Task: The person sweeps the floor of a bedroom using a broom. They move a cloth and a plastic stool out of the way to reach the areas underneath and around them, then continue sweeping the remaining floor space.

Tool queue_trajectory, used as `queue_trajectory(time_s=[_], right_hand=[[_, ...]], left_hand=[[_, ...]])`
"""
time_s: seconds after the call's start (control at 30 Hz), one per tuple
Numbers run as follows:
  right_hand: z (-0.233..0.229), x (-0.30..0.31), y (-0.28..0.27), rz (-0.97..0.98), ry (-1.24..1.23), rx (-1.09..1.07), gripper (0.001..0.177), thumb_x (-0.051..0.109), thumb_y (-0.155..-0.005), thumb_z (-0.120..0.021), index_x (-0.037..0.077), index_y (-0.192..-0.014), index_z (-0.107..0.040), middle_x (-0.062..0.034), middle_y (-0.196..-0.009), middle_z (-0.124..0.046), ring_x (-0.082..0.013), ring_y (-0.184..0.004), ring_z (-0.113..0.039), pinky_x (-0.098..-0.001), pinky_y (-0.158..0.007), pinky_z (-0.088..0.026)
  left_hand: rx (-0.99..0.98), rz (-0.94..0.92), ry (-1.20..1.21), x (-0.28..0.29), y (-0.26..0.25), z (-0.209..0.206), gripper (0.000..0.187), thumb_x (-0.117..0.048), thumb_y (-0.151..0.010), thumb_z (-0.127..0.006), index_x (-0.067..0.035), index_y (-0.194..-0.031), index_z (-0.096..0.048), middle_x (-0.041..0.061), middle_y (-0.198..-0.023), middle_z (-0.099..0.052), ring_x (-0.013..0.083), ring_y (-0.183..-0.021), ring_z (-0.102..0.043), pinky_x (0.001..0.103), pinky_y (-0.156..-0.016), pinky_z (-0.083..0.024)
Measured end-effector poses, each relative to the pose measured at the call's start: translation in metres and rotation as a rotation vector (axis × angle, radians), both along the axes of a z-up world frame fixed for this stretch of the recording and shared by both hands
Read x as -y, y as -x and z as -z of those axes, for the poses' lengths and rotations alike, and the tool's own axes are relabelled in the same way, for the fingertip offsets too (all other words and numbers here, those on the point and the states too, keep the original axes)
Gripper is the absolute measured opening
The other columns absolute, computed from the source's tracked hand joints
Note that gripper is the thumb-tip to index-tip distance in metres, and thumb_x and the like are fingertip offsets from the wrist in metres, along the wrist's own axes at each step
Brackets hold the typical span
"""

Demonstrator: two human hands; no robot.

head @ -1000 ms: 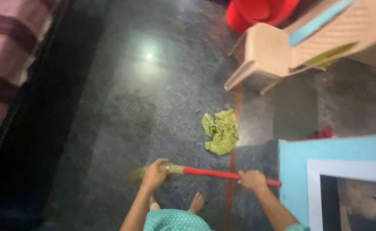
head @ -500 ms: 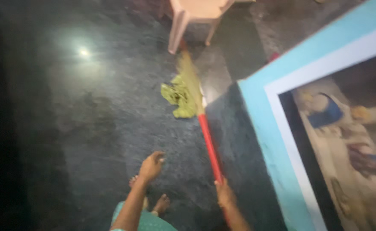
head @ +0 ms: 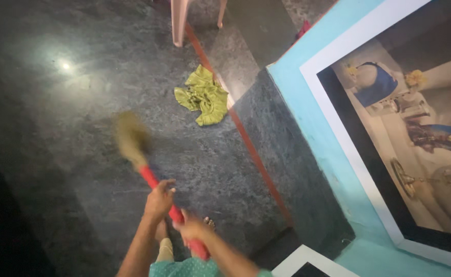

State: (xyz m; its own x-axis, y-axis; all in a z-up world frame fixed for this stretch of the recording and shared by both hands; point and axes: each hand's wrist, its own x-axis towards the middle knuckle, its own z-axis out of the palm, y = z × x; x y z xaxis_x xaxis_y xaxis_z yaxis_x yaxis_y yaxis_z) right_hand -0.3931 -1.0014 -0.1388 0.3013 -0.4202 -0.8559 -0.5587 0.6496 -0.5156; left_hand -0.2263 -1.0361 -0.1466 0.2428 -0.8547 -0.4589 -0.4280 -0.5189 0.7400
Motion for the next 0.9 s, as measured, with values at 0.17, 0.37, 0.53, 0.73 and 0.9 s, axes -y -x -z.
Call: queue_trajectory(time_s=[0.17, 0.37, 0.53, 0.73, 0.9], right_hand=[[-0.017, 0.034, -0.003, -0.292, 0.404, -0.182, 0.068, 0.043, -0.099, -0.059, 0.031, -0.161, -0.033, -0.0183, -0.082, -0.074, -0.0346, -0.064, -0.072, -0.0467, -0.061, -0.057], [-0.005, 0.011, -0.066, -0.044, 0.202, -0.172, 0.067, 0.036, -0.098, -0.061, 0.028, -0.157, -0.032, -0.0228, -0.089, -0.069, -0.0472, -0.081, -0.066, -0.0592, -0.074, -0.053], [-0.014, 0.080, -0.061, 0.119, -0.028, 0.089, 0.060, 0.027, -0.098, -0.062, 0.024, -0.154, -0.042, -0.0336, -0.089, -0.062, -0.0617, -0.082, -0.056, -0.0684, -0.072, -0.048], [-0.008, 0.073, 0.128, -0.189, 0.598, -0.537, 0.066, 0.041, -0.098, -0.062, 0.037, -0.156, -0.030, -0.0238, -0.097, -0.073, -0.0464, -0.088, -0.068, -0.0575, -0.077, -0.054], [0.030, 0.055, 0.166, 0.469, 0.279, -0.567, 0.055, 0.035, -0.099, -0.061, 0.027, -0.146, -0.034, -0.0173, -0.078, -0.065, -0.0381, -0.063, -0.064, -0.0522, -0.058, -0.054]], left_hand=[[-0.053, -0.079, -0.059, -0.004, -0.061, 0.000, 0.038, -0.024, -0.093, -0.065, -0.015, -0.129, -0.068, 0.018, -0.110, -0.077, 0.0336, -0.104, -0.076, 0.042, -0.093, -0.057], [-0.108, -0.099, 0.123, -0.020, -0.089, 0.018, 0.033, -0.017, -0.090, -0.064, -0.012, -0.123, -0.069, 0.015, -0.119, -0.075, 0.0301, -0.113, -0.073, 0.039, -0.096, -0.055], [-0.028, -0.002, -0.021, 0.002, -0.088, 0.012, 0.035, -0.022, -0.092, -0.064, -0.016, -0.126, -0.070, 0.015, -0.111, -0.077, 0.0320, -0.101, -0.075, 0.041, -0.091, -0.057], [0.000, 0.131, -0.025, 0.058, -0.039, 0.033, 0.035, -0.023, -0.091, -0.066, -0.017, -0.126, -0.069, 0.016, -0.108, -0.077, 0.0336, -0.102, -0.074, 0.043, -0.089, -0.057], [-0.129, 0.169, -0.011, 0.105, 0.022, 0.052, 0.036, -0.026, -0.090, -0.067, -0.017, -0.124, -0.067, 0.013, -0.114, -0.076, 0.0334, -0.109, -0.074, 0.043, -0.091, -0.058]])
